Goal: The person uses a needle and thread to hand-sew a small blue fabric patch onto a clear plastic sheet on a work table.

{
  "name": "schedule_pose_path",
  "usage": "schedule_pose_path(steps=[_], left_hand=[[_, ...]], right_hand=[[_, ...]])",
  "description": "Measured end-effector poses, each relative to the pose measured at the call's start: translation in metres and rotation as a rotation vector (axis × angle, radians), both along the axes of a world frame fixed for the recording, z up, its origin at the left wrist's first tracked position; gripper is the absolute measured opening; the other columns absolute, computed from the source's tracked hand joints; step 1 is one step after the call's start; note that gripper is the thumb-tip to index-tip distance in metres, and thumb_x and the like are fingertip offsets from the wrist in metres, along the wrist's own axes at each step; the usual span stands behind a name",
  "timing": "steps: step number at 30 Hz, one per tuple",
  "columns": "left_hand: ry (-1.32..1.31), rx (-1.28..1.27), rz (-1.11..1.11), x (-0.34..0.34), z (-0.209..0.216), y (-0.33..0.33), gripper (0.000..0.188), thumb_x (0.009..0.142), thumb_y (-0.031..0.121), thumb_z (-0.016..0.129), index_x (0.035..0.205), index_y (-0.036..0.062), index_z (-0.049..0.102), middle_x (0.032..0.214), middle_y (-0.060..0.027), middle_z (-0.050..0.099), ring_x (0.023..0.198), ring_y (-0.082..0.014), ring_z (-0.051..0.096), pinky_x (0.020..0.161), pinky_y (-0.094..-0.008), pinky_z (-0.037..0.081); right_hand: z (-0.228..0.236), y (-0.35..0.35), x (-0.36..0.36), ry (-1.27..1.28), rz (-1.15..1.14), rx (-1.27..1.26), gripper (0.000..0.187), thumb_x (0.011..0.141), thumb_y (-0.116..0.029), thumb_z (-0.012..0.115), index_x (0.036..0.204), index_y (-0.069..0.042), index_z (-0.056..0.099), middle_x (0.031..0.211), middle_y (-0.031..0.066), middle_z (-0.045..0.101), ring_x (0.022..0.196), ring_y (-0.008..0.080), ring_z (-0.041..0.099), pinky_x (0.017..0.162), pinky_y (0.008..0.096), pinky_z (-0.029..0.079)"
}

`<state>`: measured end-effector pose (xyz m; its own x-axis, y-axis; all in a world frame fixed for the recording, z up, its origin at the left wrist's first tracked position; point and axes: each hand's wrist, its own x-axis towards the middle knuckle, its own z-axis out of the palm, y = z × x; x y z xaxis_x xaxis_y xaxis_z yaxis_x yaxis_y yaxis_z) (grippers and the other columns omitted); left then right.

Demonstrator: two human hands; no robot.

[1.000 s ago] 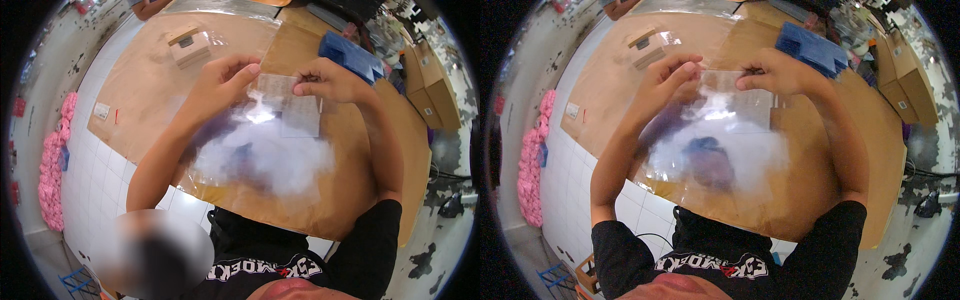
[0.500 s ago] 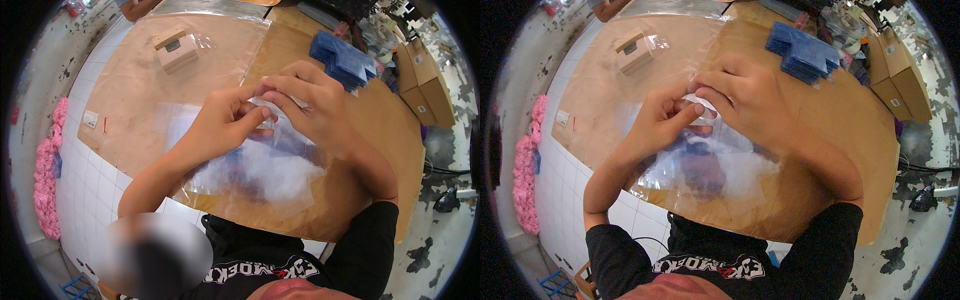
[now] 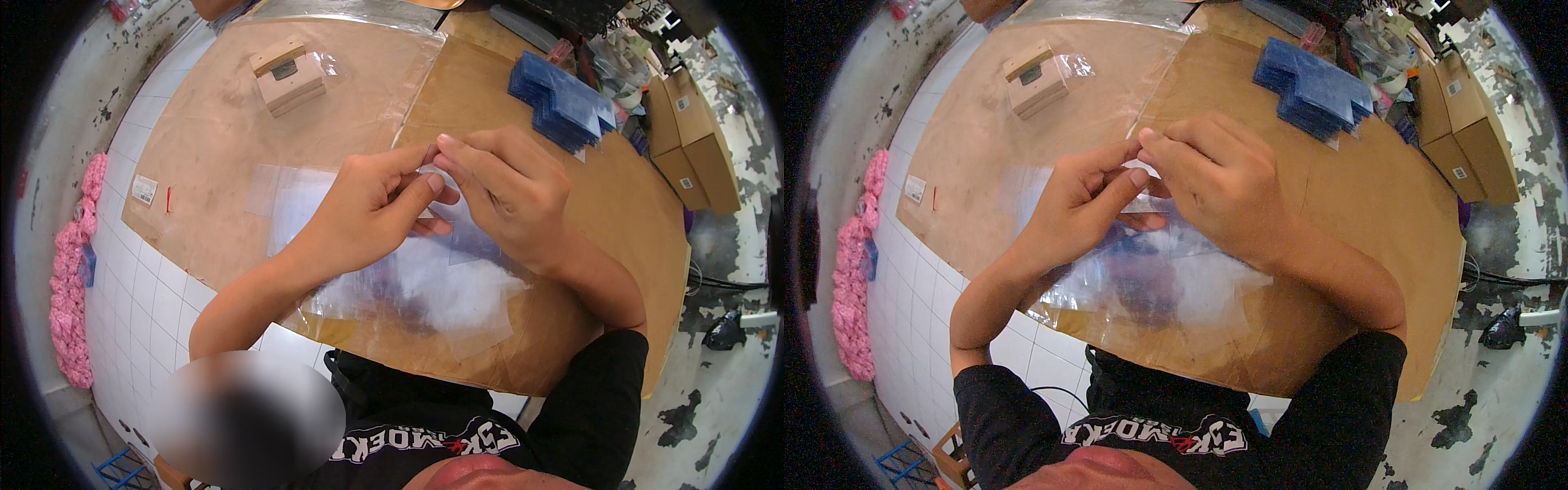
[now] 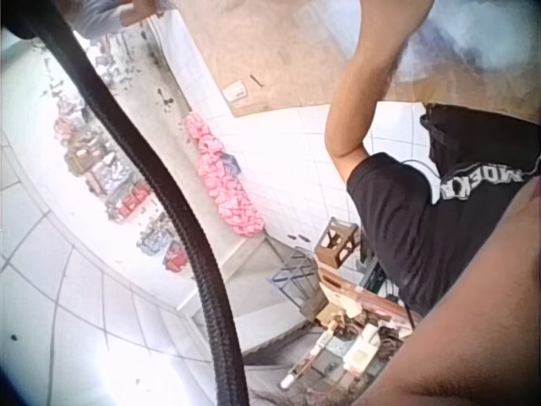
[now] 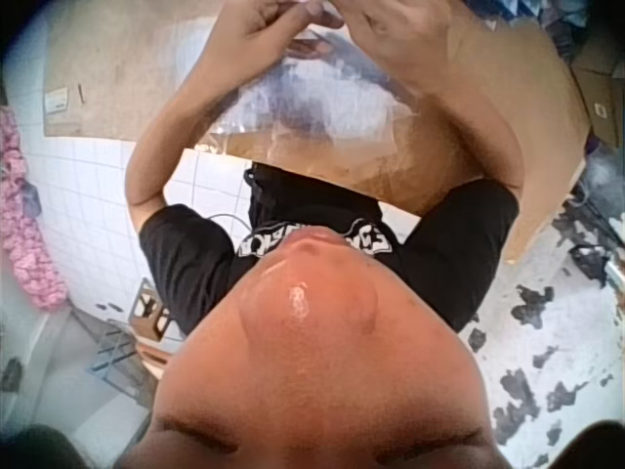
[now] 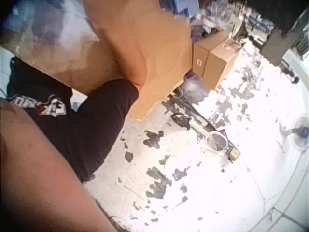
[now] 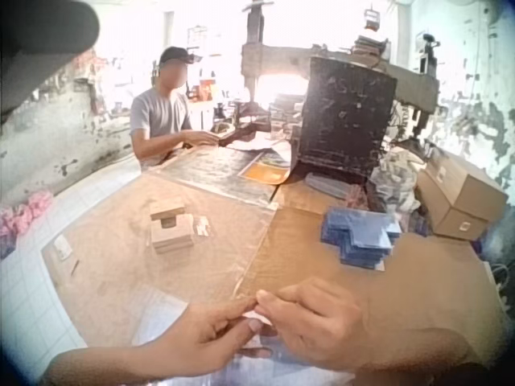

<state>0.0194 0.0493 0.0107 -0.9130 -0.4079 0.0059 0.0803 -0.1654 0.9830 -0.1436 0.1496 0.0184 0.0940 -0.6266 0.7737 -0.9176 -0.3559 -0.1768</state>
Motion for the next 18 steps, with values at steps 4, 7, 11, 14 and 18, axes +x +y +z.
schedule_pose_path(steps=[4,7,11,14,18], left_hand=[[-0.012,0.017,-0.007,0.001,0.001,0.0,0.032,0.101,0.009,0.048,0.13,-0.0038,0.055,0.1,-0.012,0.068,0.086,-0.013,0.068,0.073,-0.0252,0.059],[-0.021,0.027,-0.012,0.002,0.001,0.0,0.033,0.101,0.009,0.049,0.131,-0.0035,0.054,0.101,-0.0121,0.067,0.083,-0.0126,0.067,0.073,-0.0245,0.059],[0.029,0.046,-0.012,0.0,0.001,0.003,0.033,0.102,0.012,0.05,0.131,-0.0027,0.054,0.104,-0.0129,0.067,0.08,-0.0138,0.069,0.073,-0.0245,0.059],[-0.03,0.161,-0.068,0.003,0.007,0.0,0.036,0.102,0.021,0.051,0.128,-0.0038,0.056,0.105,-0.0151,0.066,0.08,-0.018,0.071,0.072,-0.027,0.06],[-0.057,0.368,-0.067,0.002,0.008,-0.01,0.041,0.101,0.03,0.052,0.122,-0.0049,0.058,0.105,-0.0179,0.067,0.078,-0.0231,0.072,0.069,-0.0306,0.061]], right_hand=[[-0.003,-0.001,-0.002,0.032,0.025,-0.046,0.027,0.069,-0.002,0.072,0.096,-0.002,0.07,0.084,0.0072,0.067,0.069,0.022,0.063,0.058,0.0328,0.05],[-0.001,-0.001,0.0,0.051,0.021,-0.056,0.023,0.07,-0.001,0.072,0.093,-0.003,0.069,0.082,0.0074,0.066,0.068,0.023,0.063,0.058,0.0332,0.05],[0.0,-0.002,0.002,0.027,-0.008,-0.039,0.017,0.071,-0.001,0.072,0.086,-0.004,0.065,0.081,0.0078,0.064,0.069,0.0243,0.061,0.058,0.0343,0.049],[0.003,-0.005,0.002,0.046,0.0,-0.022,0.016,0.071,-0.001,0.072,0.084,-0.004,0.063,0.081,0.0088,0.062,0.07,0.0249,0.061,0.059,0.0347,0.049],[0.001,-0.01,-0.005,0.102,0.098,-0.057,0.016,0.073,0.0,0.071,0.085,-0.003,0.062,0.081,0.0101,0.06,0.07,0.0266,0.059,0.062,0.0349,0.049]])
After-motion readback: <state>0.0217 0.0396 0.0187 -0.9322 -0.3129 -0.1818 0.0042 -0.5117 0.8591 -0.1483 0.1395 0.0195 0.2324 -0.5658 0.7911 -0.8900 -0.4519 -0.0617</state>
